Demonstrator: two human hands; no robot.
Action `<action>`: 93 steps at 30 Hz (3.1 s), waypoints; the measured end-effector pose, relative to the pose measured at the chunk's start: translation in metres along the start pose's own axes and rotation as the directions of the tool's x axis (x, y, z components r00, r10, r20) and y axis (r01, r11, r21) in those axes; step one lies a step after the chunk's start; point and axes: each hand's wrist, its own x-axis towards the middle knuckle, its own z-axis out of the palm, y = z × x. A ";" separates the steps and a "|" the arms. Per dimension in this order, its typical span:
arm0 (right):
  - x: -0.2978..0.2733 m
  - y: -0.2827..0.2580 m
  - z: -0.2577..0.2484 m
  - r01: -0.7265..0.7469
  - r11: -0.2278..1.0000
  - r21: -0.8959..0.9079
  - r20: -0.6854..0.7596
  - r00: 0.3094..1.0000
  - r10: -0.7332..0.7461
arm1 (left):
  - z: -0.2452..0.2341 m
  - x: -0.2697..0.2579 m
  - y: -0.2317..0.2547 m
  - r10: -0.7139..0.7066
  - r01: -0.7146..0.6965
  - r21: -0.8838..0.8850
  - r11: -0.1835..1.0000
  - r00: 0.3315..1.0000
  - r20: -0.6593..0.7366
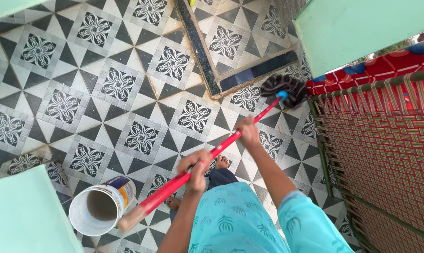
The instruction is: The person mops a tiled floor using a mop with a red handle and a black yarn head, dipping it into a white bucket of water and moving it across the surface.
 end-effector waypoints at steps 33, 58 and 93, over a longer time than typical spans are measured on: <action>-0.049 -0.428 0.082 -0.020 0.893 0.449 -0.068 0.996 0.056 | -0.208 -0.159 0.281 0.020 0.024 0.182 0.983 0.971 -0.237; -0.081 -0.693 0.159 0.193 0.669 0.718 0.512 0.504 -0.695 | -0.275 -0.271 0.427 0.564 -0.191 0.536 0.822 0.149 -0.812; -0.085 -0.277 0.029 -0.431 0.885 0.175 0.005 0.899 0.437 | -0.129 -0.088 0.129 -0.313 0.310 -0.049 0.950 0.931 -0.188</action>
